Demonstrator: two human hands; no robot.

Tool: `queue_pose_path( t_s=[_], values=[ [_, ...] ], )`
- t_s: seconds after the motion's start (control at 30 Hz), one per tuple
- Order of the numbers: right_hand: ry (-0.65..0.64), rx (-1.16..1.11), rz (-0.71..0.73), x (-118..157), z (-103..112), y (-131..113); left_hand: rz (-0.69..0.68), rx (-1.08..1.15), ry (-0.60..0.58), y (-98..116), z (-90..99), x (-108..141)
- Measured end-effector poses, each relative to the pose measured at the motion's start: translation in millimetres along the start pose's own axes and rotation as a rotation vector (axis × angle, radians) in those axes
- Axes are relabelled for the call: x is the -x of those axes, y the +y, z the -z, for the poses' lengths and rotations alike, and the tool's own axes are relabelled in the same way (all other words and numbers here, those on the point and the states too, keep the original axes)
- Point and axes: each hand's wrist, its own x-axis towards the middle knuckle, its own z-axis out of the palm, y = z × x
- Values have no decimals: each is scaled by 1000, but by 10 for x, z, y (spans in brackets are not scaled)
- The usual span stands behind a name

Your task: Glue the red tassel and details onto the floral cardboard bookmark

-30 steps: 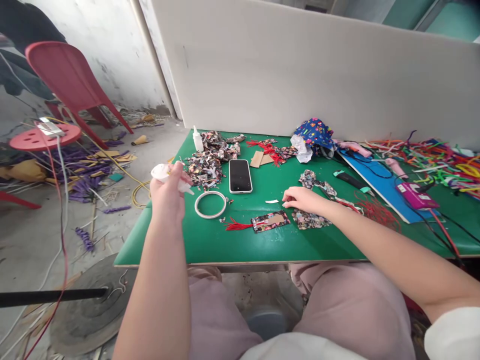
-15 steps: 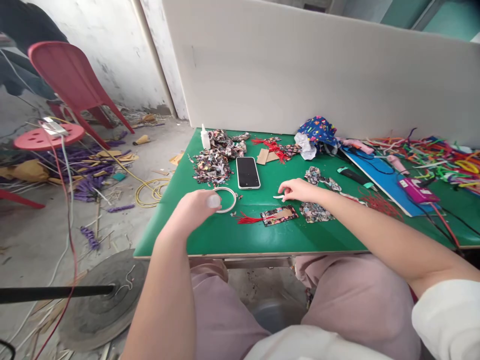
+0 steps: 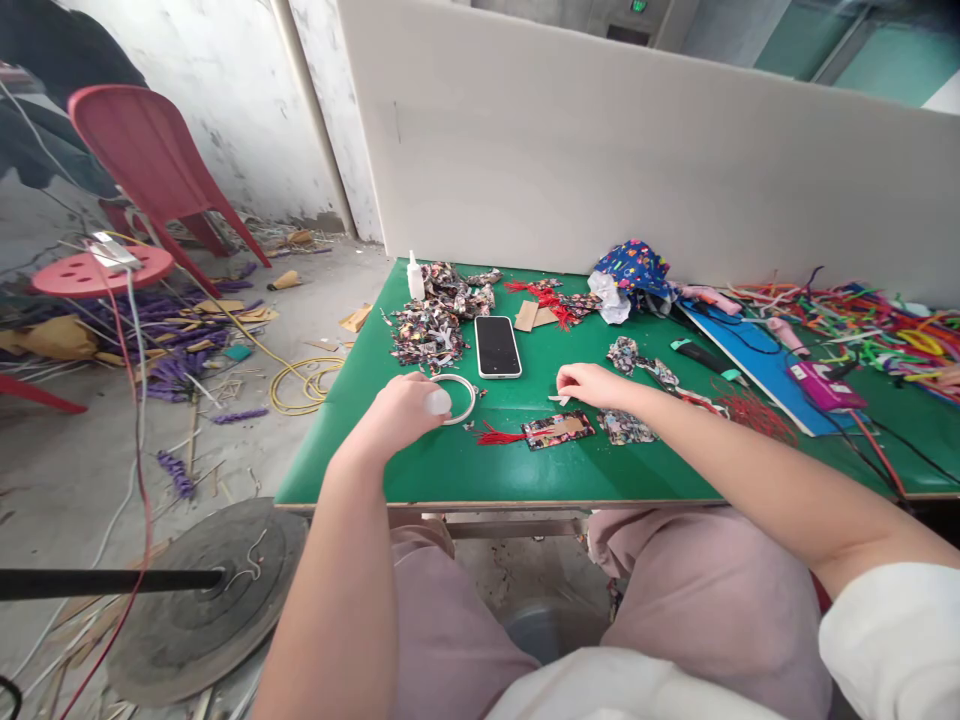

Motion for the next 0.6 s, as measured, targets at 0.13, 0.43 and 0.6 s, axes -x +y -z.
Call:
queue_pose_path(
  t_s=[0.13,0.43,0.6],
  values=[
    [17,-56,30,47,5,3,-32,91,82,73,194,88],
    [-104,-141,19,-72,-14,-109,-101,980,382,187,309,101],
    [-177,-213,10,-113,24,-154,-78,1054,436,230,317,10]
  ],
)
